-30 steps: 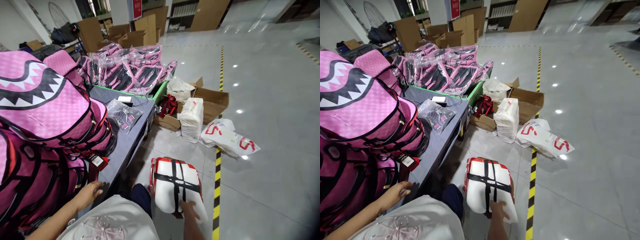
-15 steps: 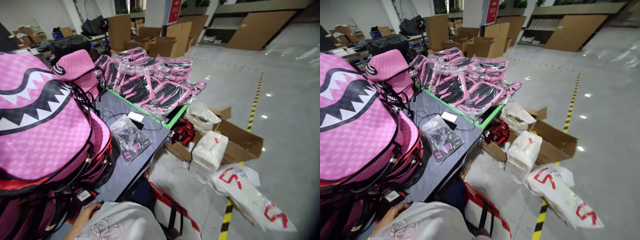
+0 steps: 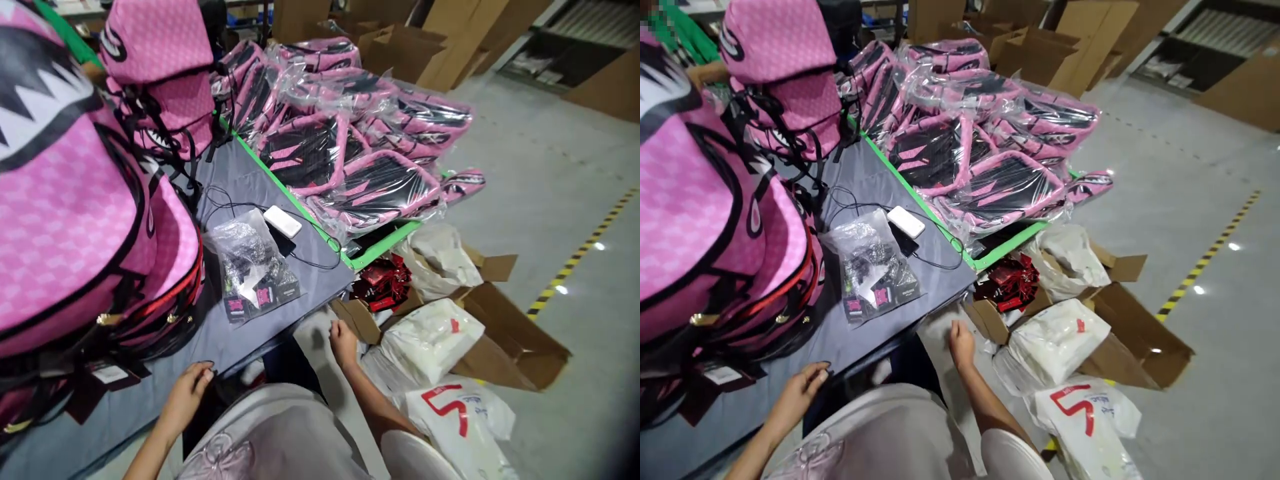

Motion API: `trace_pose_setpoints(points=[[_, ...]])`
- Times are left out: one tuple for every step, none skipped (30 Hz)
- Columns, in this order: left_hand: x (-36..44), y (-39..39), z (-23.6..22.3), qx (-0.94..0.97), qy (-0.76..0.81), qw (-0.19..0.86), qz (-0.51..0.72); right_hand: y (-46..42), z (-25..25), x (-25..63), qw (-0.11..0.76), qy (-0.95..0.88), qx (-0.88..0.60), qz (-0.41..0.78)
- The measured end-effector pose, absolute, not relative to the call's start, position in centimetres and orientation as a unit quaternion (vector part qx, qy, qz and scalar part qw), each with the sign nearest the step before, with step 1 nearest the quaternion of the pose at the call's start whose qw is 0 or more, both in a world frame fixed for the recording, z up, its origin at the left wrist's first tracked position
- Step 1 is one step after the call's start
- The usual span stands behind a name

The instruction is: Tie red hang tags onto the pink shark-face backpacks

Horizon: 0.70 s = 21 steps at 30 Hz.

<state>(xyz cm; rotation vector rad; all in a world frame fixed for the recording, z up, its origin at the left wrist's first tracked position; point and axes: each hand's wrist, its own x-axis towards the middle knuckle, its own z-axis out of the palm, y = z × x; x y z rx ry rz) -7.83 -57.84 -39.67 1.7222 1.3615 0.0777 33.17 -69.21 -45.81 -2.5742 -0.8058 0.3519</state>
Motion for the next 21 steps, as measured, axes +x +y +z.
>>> trace_pose_setpoints(points=[[-8.2, -58.6, -40.5, 0.694, 0.567, 0.44, 0.058, -67.7, -45.5, 33.8, 0.265, -0.334, -0.898, 0.115], [-8.4, -59.3, -41.3, 0.693, 0.58, 0.42, 0.084, -66.1, -45.1, 33.9, 0.314, -0.373, -0.869, 0.087], [-8.5, -60.1, -42.0, 0.697, 0.589, 0.394, 0.109, -64.7, -44.6, 33.7, 0.33, -0.402, -0.851, 0.069], [-8.5, -61.0, -42.6, 0.706, 0.593, 0.363, 0.133, -63.3, -44.1, 33.0, 0.337, -0.427, -0.837, 0.057], [-8.4, -61.9, -43.1, 0.718, 0.591, 0.332, 0.155, -62.1, -43.5, 32.0, 0.342, -0.45, -0.823, 0.048], [-8.2, -62.9, -43.4, 0.731, 0.586, 0.302, 0.178, -61.1, -43.0, 30.8, 0.346, -0.472, -0.81, 0.043], [-8.0, -64.0, -43.5, 0.741, 0.579, 0.275, 0.199, -60.2, -42.4, 29.5, 0.346, -0.49, -0.799, 0.042], [-7.8, -65.1, -43.5, 0.747, 0.572, 0.257, 0.219, -59.4, -41.9, 28.3, 0.328, -0.503, -0.798, 0.051], [-7.7, -66.4, -43.3, 0.75, 0.565, 0.253, 0.235, -58.7, -41.4, 27.1, 0.301, -0.509, -0.804, 0.065], [-7.6, -67.7, -43.1, 0.749, 0.557, 0.263, 0.245, -58.2, -40.9, 26.2, 0.27, -0.512, -0.812, 0.078], [-7.7, -69.2, -42.8, 0.747, 0.549, 0.283, 0.247, -57.9, -40.4, 25.4, 0.237, -0.523, -0.814, 0.088], [-7.8, -70.6, -42.6, 0.746, 0.539, 0.31, 0.24, -57.7, -40.0, 24.8, 0.209, -0.54, -0.81, 0.094], [-8.1, -72.1, -42.5, 0.743, 0.531, 0.336, 0.229, -57.6, -39.7, 24.4, 0.186, -0.561, -0.8, 0.099], [-8.5, -73.5, -42.4, 0.737, 0.531, 0.356, 0.219, -57.7, -39.4, 24.2, 0.169, -0.585, -0.787, 0.103], [-9.0, -74.8, -42.5, 0.726, 0.539, 0.368, 0.215, -58.0, -39.2, 24.0, 0.158, -0.607, -0.771, 0.107], [-9.4, -76.0, -42.8, 0.711, 0.555, 0.374, 0.218, -58.3, -39.1, 23.8, 0.151, -0.625, -0.758, 0.11], [-9.9, -77.1, -43.1, 0.691, 0.573, 0.377, 0.227, -58.8, -39.0, 23.6, 0.146, -0.639, -0.747, 0.112], [-10.3, -78.0, -43.5, 0.671, 0.59, 0.38, 0.24, -59.3, -39.0, 23.3, 0.142, -0.649, -0.739, 0.111], [-10.7, -78.6, -43.8, 0.655, 0.601, 0.382, 0.254, -59.8, -39.1, 23.0, 0.141, -0.656, -0.733, 0.108], [-10.9, -79.1, -44.1, 0.645, 0.605, 0.386, 0.263, -60.4, -39.1, 22.6, 0.141, -0.661, -0.73, 0.102], [-11.1, -79.3, -44.2, 0.639, 0.606, 0.389, 0.271, -61.0, -39.2, 22.1, 0.141, -0.663, -0.729, 0.096]])
